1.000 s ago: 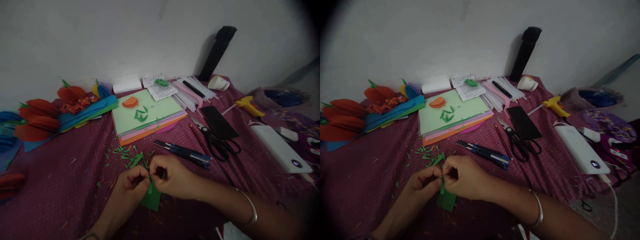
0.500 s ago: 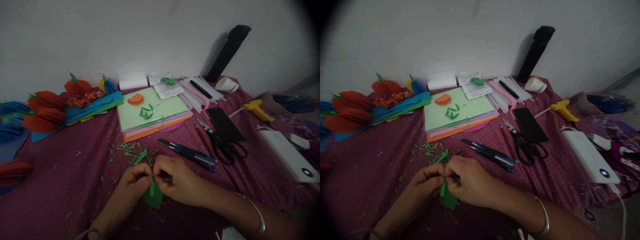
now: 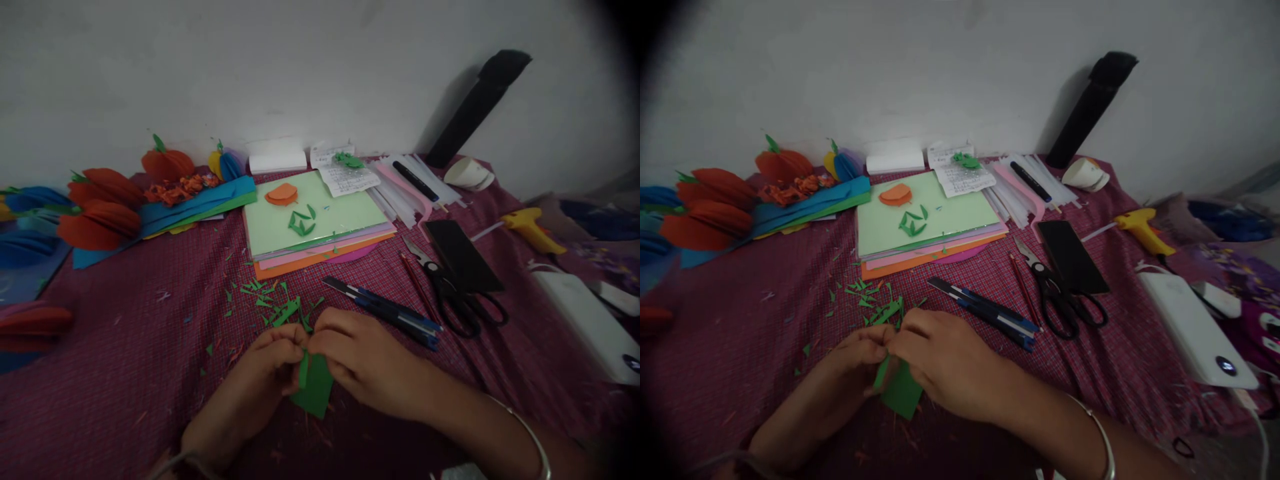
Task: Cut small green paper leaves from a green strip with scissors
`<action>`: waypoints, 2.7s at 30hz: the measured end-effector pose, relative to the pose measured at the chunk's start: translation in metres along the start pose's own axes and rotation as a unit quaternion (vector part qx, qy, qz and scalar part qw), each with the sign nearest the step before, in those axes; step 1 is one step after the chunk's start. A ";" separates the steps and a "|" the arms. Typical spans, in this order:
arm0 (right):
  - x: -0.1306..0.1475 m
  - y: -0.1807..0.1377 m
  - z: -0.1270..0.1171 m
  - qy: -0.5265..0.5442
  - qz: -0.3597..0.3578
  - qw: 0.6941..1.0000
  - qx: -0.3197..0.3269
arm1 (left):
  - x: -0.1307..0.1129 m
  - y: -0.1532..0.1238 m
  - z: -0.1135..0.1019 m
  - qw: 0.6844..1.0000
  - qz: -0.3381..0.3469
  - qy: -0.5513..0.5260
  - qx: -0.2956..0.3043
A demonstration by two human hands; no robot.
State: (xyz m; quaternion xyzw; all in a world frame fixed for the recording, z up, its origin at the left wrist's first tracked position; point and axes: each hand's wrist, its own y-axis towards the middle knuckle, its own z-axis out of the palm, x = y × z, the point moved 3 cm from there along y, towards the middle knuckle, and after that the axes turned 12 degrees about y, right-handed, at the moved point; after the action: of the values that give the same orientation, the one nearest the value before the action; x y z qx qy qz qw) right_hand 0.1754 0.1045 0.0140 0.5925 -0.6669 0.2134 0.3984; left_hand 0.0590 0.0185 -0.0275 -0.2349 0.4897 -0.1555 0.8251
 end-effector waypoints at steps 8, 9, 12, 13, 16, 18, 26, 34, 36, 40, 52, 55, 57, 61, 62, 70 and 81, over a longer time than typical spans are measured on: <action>-0.001 -0.001 -0.002 0.010 -0.013 1.000 -0.025 | 0.000 0.002 -0.002 0.999 -0.005 0.040 -0.031; -0.001 -0.001 -0.003 0.033 -0.011 0.998 -0.043 | -0.001 0.002 -0.003 0.998 0.006 0.059 -0.035; -0.010 -0.002 -0.009 0.159 0.029 0.973 -0.163 | -0.006 -0.002 -0.006 0.988 0.059 0.129 -0.055; -0.014 -0.002 -0.011 0.224 0.050 0.951 -0.209 | -0.008 -0.004 -0.007 0.983 0.080 0.154 -0.066; -0.027 0.000 -0.006 0.426 0.112 0.864 -0.243 | -0.017 -0.012 -0.005 0.960 0.129 0.227 -0.099; -0.029 0.003 0.001 0.503 0.136 0.831 -0.195 | -0.021 -0.014 -0.001 0.946 0.133 0.274 -0.108; -0.024 0.001 0.014 0.484 0.184 0.843 -0.144 | -0.016 -0.008 0.004 0.942 0.087 0.312 -0.083; -0.021 0.002 0.008 0.400 0.126 0.892 -0.169 | -0.005 -0.002 0.009 0.970 0.082 0.210 -0.086; -0.020 0.002 0.007 0.358 0.095 0.914 -0.166 | -0.003 0.000 0.010 0.973 0.094 0.195 -0.081; -0.015 0.000 0.003 0.232 0.033 0.963 -0.132 | -0.001 0.001 0.010 0.981 0.083 0.166 -0.062; -0.002 -0.005 -0.005 0.023 -0.133 0.983 -0.123 | 0.002 -0.004 0.014 0.992 0.037 -0.081 0.090; -0.002 -0.008 -0.005 0.013 -0.145 0.982 -0.124 | -0.002 -0.006 0.017 0.988 0.028 -0.110 0.102; -0.003 -0.009 -0.004 0.005 -0.140 0.983 -0.116 | -0.004 -0.006 0.018 0.989 0.018 -0.116 0.087; -0.002 -0.009 -0.001 0.003 -0.130 0.987 -0.099 | -0.003 -0.004 0.018 0.994 0.006 -0.101 0.046; -0.003 -0.009 0.000 0.016 -0.123 0.988 -0.095 | -0.002 -0.003 0.017 0.995 0.008 -0.093 0.040; -0.026 0.000 -0.002 0.368 0.128 0.912 -0.131 | -0.012 -0.007 0.004 0.986 0.094 0.139 -0.021; -0.022 0.000 0.016 0.327 0.199 0.920 -0.080 | -0.018 -0.005 -0.001 0.941 0.067 0.326 -0.065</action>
State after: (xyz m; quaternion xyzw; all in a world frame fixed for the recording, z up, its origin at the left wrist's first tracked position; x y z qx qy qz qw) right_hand 0.1705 0.1064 -0.0122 0.3107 -0.6185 0.4166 0.5894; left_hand 0.0493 0.0226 -0.0120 -0.1913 0.7555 -0.1357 0.6118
